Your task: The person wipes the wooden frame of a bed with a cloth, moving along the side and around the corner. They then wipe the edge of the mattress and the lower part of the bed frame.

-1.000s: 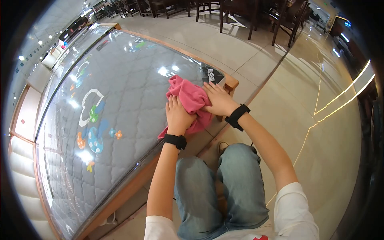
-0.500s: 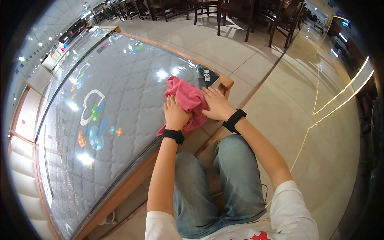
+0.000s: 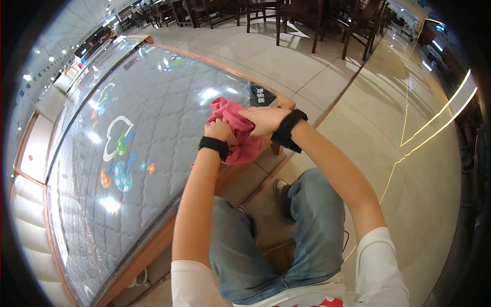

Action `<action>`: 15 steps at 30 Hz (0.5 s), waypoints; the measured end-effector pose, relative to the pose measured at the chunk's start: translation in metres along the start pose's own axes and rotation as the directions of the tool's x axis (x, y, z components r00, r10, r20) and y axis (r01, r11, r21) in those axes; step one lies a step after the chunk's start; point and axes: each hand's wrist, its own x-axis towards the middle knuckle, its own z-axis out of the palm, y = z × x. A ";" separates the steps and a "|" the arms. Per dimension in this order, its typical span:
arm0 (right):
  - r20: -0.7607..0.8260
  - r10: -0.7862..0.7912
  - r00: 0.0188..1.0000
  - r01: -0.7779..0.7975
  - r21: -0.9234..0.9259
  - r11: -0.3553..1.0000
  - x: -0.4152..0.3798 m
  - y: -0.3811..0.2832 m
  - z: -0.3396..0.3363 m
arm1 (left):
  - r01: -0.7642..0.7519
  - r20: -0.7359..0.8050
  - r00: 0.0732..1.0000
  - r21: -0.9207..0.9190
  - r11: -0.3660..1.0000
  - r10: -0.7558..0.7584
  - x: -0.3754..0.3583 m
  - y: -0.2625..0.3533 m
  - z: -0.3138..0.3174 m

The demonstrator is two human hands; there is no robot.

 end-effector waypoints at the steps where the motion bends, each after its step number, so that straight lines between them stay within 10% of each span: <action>1: 0.014 -0.042 0.999 0.041 0.031 0.999 0.003 0.003 -0.010 | -0.045 -0.035 0.998 -0.028 0.999 0.044 -0.002 -0.004 -0.007; 5: -0.128 -0.109 0.986 0.090 -0.140 0.986 -0.014 -0.017 -0.080 | -0.252 0.134 0.936 -0.388 0.887 0.325 0.035 -0.039 -0.007; 11: 0.009 -0.154 0.988 0.143 -0.421 0.896 -0.043 -0.125 -0.205 | -0.107 -0.139 0.986 -0.092 0.990 0.094 0.025 -0.012 0.021; 12: 0.011 -0.401 0.916 0.313 -0.645 0.697 -0.045 -0.151 -0.223 | -0.088 -0.136 0.988 -0.071 0.994 0.077 0.021 -0.009 0.020; 15: 0.070 -0.451 0.890 0.389 -0.632 0.670 -0.009 -0.211 -0.243 | -0.037 -0.147 0.989 -0.013 0.999 0.035 0.017 -0.006 0.025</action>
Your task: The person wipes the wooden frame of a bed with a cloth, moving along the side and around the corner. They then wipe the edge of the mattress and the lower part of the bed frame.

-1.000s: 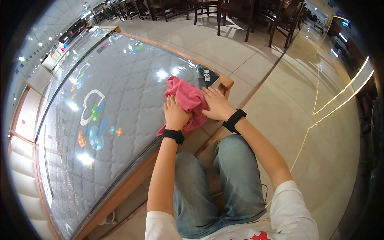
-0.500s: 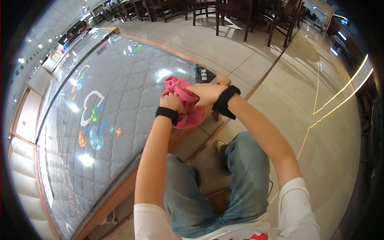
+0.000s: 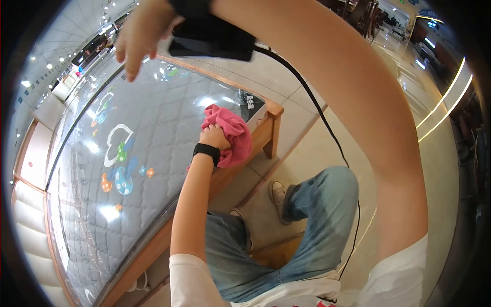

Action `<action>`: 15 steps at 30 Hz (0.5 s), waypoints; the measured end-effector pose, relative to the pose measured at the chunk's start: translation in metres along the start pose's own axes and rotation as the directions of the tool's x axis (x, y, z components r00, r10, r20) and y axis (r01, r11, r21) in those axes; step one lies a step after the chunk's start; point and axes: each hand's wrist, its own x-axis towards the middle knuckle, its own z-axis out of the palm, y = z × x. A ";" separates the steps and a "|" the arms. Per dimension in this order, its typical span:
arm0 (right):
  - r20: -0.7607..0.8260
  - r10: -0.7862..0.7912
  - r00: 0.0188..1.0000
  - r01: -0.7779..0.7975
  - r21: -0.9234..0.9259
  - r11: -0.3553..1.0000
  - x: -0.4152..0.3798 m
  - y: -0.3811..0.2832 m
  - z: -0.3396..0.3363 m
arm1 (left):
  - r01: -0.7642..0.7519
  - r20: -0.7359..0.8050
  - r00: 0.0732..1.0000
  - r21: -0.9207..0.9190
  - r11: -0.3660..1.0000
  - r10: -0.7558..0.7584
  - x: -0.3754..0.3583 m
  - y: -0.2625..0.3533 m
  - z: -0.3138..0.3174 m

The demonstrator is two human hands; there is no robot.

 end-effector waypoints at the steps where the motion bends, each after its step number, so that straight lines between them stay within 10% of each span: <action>1: 0.018 -0.010 1.000 0.009 0.041 0.999 0.022 -0.002 -0.008 | -0.002 -0.028 1.000 -0.004 1.000 0.002 -0.002 -0.001 0.003; 11: 0.012 0.052 0.999 -0.050 0.530 0.847 0.115 0.057 0.024 | -0.004 -0.109 0.994 -0.057 0.998 -0.002 -0.019 0.001 0.009; 15: -0.164 0.259 0.952 -0.208 0.277 0.938 0.013 0.002 0.149 | -0.036 -0.221 0.975 -0.141 0.989 0.004 -0.020 -0.011 0.023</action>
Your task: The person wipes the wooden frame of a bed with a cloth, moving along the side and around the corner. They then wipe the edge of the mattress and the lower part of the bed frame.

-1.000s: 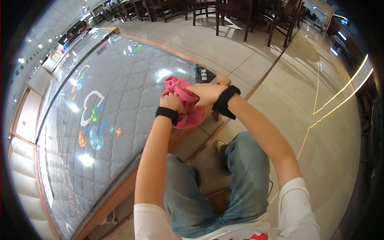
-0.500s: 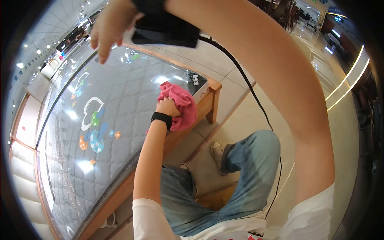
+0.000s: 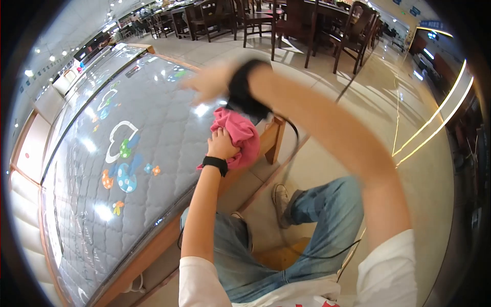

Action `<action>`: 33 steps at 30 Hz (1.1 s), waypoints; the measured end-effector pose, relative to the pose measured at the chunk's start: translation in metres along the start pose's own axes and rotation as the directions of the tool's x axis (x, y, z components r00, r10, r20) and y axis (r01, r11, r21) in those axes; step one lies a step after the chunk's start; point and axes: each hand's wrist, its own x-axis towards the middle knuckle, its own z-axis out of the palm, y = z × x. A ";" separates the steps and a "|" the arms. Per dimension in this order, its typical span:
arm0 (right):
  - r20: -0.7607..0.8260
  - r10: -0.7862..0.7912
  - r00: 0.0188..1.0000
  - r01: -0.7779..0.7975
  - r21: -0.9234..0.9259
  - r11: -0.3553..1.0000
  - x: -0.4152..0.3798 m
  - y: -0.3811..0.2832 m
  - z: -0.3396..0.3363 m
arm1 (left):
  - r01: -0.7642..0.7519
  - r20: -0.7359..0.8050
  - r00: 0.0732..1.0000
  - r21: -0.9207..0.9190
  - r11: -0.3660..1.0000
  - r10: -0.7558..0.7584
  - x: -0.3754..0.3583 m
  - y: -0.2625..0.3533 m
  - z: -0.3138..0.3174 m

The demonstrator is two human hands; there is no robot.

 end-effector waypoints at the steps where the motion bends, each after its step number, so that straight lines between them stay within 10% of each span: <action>1: 0.002 -0.005 1.000 0.005 0.053 0.999 -0.012 0.022 0.051 | 0.004 -0.012 1.000 0.004 1.000 -0.004 -0.003 0.002 0.001; 3: 0.184 0.248 0.951 -0.274 0.132 0.953 -0.061 0.022 0.097 | 0.006 0.016 1.000 -0.002 1.000 -0.006 -0.003 0.005 0.001; 13: -0.091 0.337 0.937 -0.331 0.082 0.940 -0.128 0.017 0.191 | -0.073 0.054 0.996 0.144 0.987 0.066 0.009 0.013 0.011; 17: -0.341 0.172 0.924 -0.044 0.353 0.935 -0.127 -0.017 0.141 | -0.232 0.075 0.972 0.217 0.948 0.221 0.019 0.016 0.015; 19: -0.291 -0.003 0.957 0.137 0.443 0.886 -0.114 -0.031 0.119 | 0.024 -0.166 0.984 0.511 0.859 0.071 0.025 0.013 0.071; 21: -0.316 -0.072 0.946 0.192 0.366 0.911 -0.097 -0.052 0.117 | 0.134 -0.131 0.987 0.307 0.942 -0.098 0.014 0.033 0.034; 26: 0.420 -0.318 0.850 0.122 0.430 0.894 -0.057 -0.099 0.109 | 0.126 -0.182 0.982 0.398 0.909 -0.057 0.013 0.044 0.038; 33: 0.482 -0.375 0.792 0.157 0.432 0.888 -0.059 -0.114 0.114 | 0.095 -0.143 0.988 0.259 0.961 -0.060 0.005 0.040 0.035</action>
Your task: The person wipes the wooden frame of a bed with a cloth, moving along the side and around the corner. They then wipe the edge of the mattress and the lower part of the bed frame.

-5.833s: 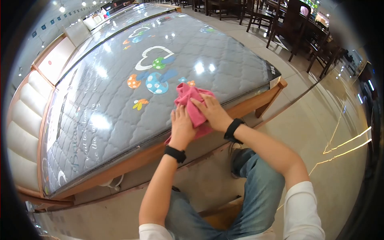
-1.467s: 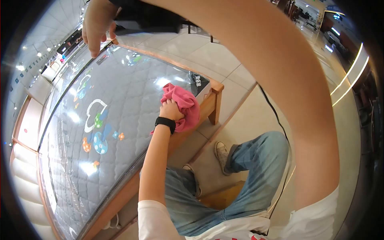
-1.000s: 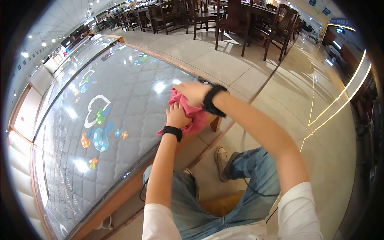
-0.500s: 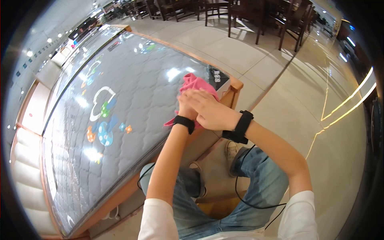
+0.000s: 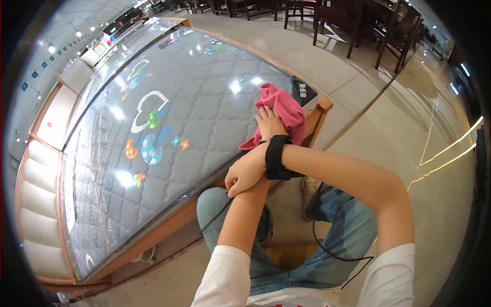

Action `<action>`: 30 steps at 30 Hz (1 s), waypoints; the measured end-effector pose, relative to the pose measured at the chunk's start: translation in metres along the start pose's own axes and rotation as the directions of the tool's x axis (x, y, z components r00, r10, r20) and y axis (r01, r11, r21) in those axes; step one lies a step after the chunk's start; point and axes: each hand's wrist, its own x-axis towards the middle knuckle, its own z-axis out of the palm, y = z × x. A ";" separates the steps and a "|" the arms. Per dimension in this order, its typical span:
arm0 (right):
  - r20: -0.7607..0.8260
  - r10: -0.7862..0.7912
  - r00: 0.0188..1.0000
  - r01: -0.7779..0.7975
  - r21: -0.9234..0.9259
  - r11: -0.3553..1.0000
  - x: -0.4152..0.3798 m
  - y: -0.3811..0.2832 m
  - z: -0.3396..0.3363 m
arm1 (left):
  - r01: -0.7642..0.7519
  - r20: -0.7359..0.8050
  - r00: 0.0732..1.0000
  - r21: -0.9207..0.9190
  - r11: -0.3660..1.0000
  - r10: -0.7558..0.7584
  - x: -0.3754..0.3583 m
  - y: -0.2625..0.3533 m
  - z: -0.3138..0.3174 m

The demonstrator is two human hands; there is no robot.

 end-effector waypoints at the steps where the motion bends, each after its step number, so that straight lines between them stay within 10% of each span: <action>1: -0.009 -0.014 1.000 0.014 0.006 1.000 -0.001 0.002 0.000 | 0.000 0.017 1.000 0.025 1.000 -0.001 0.002 0.001 0.003; 16: 0.049 0.216 0.975 -0.219 0.070 0.973 -0.027 -0.013 -0.008 | -0.001 0.021 1.000 -0.013 1.000 0.001 0.001 0.002 -0.006; 21: -0.297 -0.026 0.954 0.054 0.088 0.995 -0.026 0.021 0.002 | -0.036 0.073 0.996 -0.134 0.990 0.046 -0.001 -0.009 -0.022; 23: -0.696 0.025 0.717 -0.143 -0.112 0.983 -0.044 0.038 0.009 | 0.012 -0.072 0.997 -0.112 0.994 -0.020 0.004 -0.010 0.010; 27: -0.843 0.162 0.514 -0.260 0.027 0.965 -0.062 0.125 0.046 | -0.125 -0.092 0.990 -0.194 0.973 0.109 -0.002 -0.022 -0.003; 30: -0.777 0.269 0.569 -0.546 -0.112 0.830 -0.077 0.148 0.074 | -0.188 -0.060 0.982 -0.259 0.947 0.178 -0.003 -0.024 -0.012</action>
